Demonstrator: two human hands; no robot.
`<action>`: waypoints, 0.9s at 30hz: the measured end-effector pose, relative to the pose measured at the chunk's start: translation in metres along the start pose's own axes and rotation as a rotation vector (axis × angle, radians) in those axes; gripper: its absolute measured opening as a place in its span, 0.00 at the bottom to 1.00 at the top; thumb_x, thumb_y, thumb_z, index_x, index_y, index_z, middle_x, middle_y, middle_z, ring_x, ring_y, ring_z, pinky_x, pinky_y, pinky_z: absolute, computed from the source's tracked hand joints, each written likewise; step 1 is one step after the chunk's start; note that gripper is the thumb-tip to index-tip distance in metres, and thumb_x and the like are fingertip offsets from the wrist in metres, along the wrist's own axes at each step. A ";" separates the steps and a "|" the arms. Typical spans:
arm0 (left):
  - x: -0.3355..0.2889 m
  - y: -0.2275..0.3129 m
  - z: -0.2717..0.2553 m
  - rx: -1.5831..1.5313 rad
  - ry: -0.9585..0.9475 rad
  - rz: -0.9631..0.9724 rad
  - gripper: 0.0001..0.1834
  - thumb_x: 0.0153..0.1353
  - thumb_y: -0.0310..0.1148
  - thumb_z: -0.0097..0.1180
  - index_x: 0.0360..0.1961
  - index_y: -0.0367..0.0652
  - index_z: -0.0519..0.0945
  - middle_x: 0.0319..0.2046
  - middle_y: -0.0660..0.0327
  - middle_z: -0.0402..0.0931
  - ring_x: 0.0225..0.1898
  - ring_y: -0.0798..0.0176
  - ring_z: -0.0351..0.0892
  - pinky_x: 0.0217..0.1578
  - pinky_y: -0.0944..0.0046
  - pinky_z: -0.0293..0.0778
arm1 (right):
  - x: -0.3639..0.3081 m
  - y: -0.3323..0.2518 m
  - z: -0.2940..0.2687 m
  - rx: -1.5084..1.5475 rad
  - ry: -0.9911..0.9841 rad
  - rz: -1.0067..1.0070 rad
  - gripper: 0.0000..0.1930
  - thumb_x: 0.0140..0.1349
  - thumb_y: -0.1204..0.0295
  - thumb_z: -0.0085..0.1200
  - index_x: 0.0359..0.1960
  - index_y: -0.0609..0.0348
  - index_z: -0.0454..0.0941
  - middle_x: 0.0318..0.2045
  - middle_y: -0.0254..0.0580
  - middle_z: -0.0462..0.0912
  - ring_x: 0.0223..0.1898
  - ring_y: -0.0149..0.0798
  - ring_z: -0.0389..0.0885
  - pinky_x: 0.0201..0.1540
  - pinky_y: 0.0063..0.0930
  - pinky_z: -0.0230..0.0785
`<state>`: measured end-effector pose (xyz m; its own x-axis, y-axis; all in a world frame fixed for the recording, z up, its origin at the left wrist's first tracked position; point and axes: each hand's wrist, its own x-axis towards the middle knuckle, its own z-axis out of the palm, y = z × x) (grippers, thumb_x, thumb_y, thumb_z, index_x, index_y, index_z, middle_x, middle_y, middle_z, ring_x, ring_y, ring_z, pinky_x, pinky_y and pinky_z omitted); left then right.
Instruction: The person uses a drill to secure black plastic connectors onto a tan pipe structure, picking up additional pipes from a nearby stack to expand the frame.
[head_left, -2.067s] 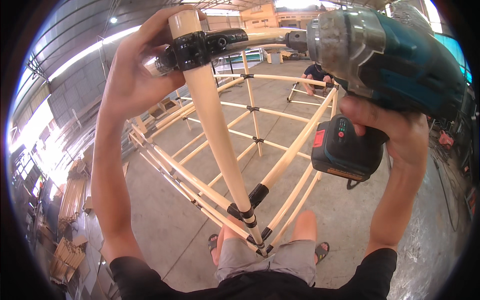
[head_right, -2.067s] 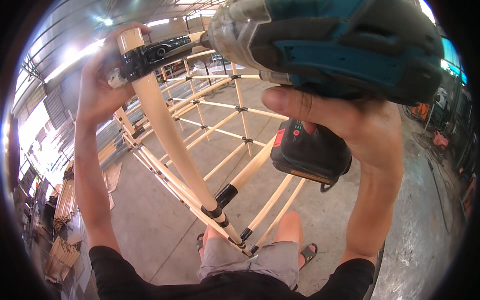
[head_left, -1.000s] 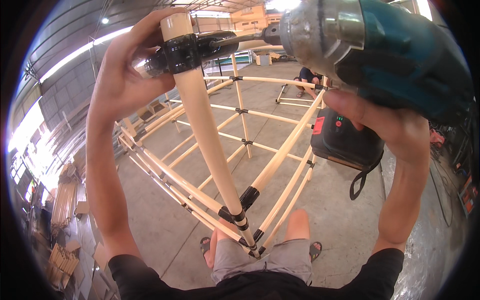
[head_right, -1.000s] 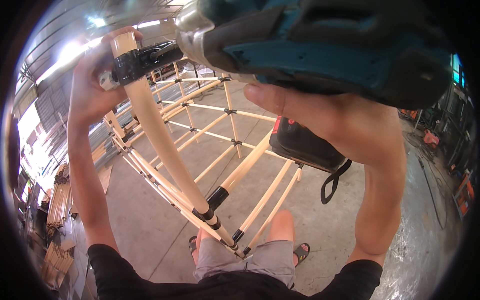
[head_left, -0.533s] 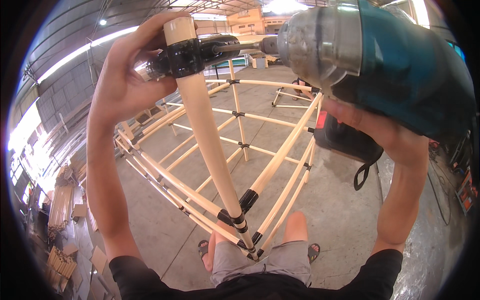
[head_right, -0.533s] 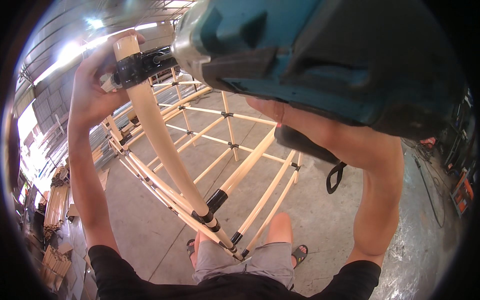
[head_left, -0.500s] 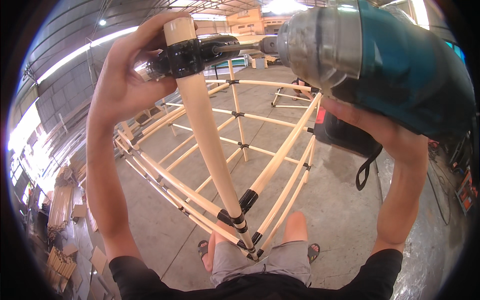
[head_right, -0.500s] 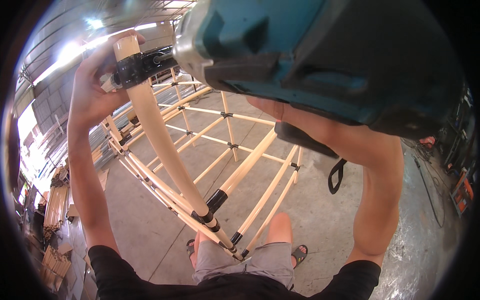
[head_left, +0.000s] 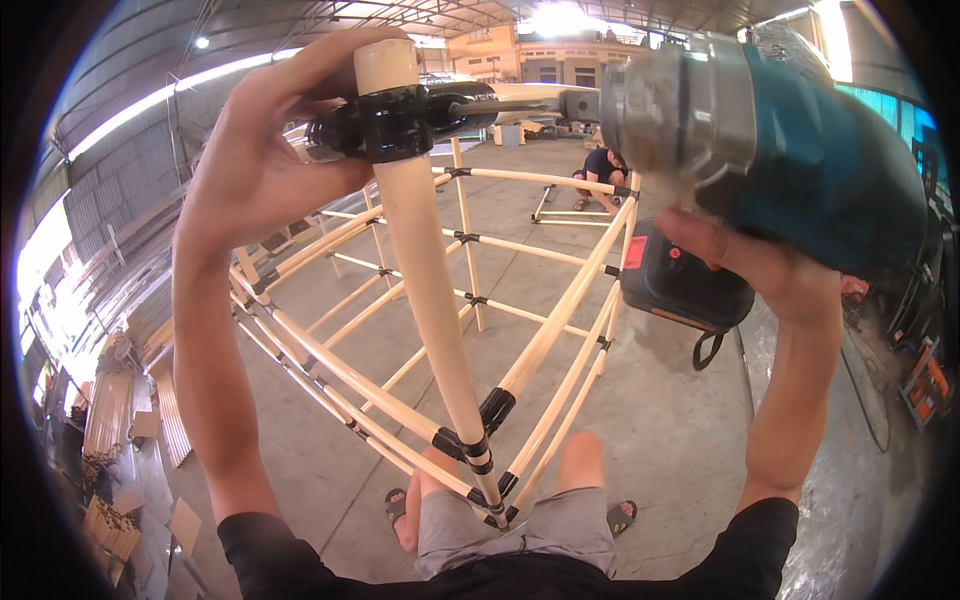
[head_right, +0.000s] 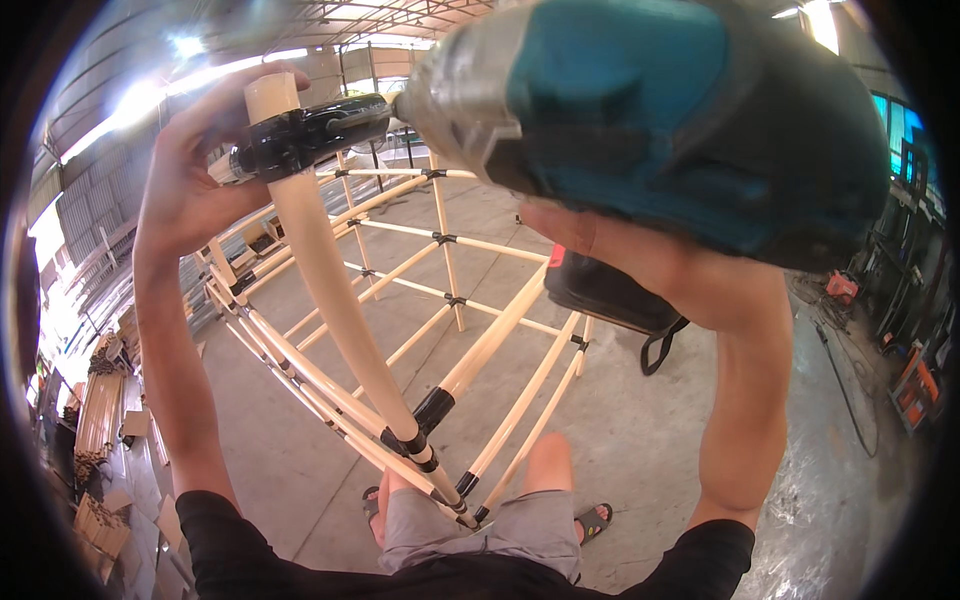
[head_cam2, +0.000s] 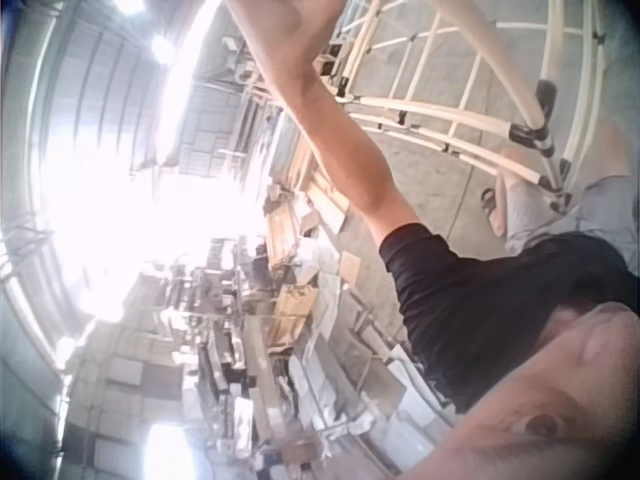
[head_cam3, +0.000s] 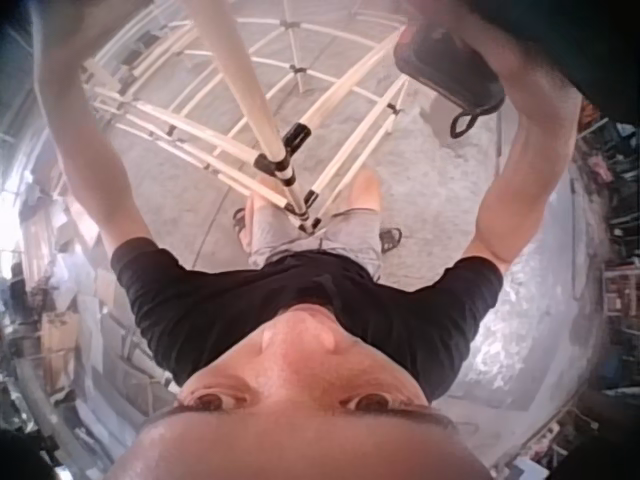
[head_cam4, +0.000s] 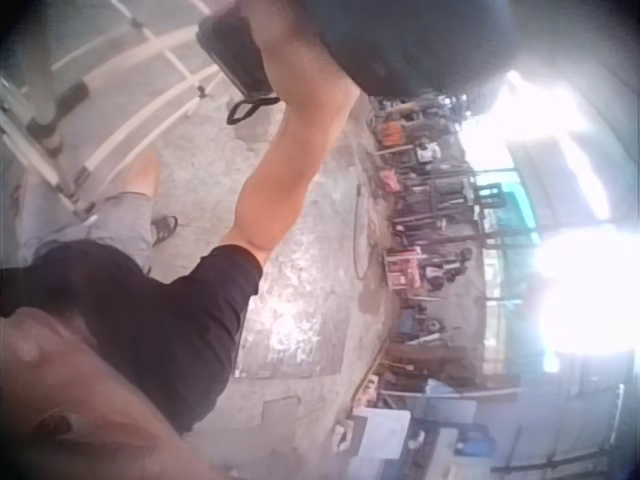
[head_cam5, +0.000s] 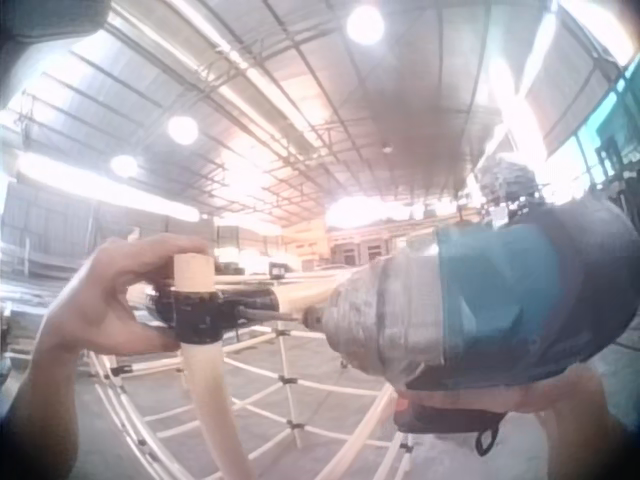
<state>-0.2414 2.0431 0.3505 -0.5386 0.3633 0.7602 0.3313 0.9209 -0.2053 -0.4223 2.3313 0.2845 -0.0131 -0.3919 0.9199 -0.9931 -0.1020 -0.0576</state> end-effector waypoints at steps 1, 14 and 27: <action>0.000 -0.002 0.001 -0.021 0.018 0.017 0.37 0.43 0.19 0.71 0.59 0.38 0.74 0.52 0.60 0.78 0.50 0.68 0.78 0.50 0.66 0.75 | 0.000 -0.001 -0.001 -0.038 0.011 -0.044 0.13 0.48 0.72 0.72 0.36 0.60 0.84 0.30 0.34 0.84 0.28 0.26 0.80 0.33 0.22 0.73; 0.000 -0.007 0.007 -0.144 0.021 0.083 0.39 0.41 0.17 0.68 0.60 0.40 0.73 0.44 0.60 0.81 0.44 0.70 0.78 0.51 0.65 0.74 | 0.002 -0.010 -0.008 0.065 -0.059 0.303 0.15 0.50 0.75 0.68 0.41 0.62 0.82 0.30 0.33 0.82 0.23 0.25 0.74 0.27 0.20 0.66; -0.003 -0.028 0.002 -0.481 -0.244 -0.103 0.21 0.52 0.21 0.68 0.48 0.35 0.78 0.37 0.66 0.78 0.41 0.77 0.74 0.44 0.74 0.72 | -0.068 -0.028 0.015 0.301 0.154 0.572 0.17 0.51 0.77 0.65 0.44 0.66 0.79 0.27 0.36 0.79 0.22 0.29 0.74 0.26 0.22 0.65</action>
<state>-0.2504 2.0164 0.3526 -0.7320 0.3497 0.5847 0.5533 0.8059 0.2107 -0.3915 2.3473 0.2178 -0.5669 -0.3272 0.7560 -0.7492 -0.1768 -0.6383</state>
